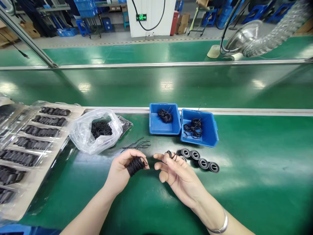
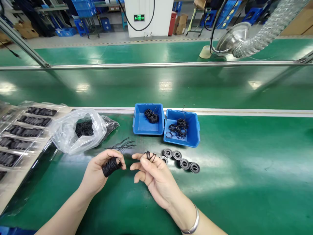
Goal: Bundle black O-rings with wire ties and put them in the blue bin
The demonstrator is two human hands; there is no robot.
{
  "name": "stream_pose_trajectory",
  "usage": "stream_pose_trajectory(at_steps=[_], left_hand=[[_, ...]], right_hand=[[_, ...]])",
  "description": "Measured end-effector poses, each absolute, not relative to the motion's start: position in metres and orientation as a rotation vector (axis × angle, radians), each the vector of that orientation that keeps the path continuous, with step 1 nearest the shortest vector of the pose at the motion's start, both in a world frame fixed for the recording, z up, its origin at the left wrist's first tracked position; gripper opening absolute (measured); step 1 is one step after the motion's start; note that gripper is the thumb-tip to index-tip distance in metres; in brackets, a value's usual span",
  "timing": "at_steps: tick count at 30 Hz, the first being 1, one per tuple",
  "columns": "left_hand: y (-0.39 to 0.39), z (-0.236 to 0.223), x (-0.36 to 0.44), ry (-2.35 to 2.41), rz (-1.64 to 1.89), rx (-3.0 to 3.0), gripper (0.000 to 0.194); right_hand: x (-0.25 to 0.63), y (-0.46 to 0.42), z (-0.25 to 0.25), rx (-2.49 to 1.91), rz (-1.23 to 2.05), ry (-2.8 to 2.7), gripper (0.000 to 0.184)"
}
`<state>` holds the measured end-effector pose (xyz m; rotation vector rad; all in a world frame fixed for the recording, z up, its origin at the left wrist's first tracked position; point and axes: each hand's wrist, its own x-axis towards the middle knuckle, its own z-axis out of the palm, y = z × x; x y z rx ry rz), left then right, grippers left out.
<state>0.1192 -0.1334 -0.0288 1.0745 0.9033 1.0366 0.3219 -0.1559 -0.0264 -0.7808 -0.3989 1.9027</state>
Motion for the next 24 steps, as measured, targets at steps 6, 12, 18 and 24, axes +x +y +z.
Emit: stream_pose_trajectory(at_steps=[6,12,18,24], left_hand=[[-0.1342,-0.0270,0.1192,0.931,0.980,1.249,0.008],[-0.1349,-0.0282,0.1176,0.923,0.962,1.312,0.013],[-0.1347,-0.0307,0.1176,0.962,0.941,1.365,0.012],[-0.1337,-0.0310,0.1189,0.963,0.930,1.366,0.012]], right_hand=[[0.3170,-0.1595,-0.0299,-0.867,1.853,-0.668,0.013],[0.3163,-0.1615,-0.0313,-0.890,1.758,-0.804,0.015],[0.3166,-0.1616,-0.0331,-0.920,1.725,-0.843,0.015],[0.3170,-0.1615,-0.0318,-0.986,1.704,-0.884,0.018]])
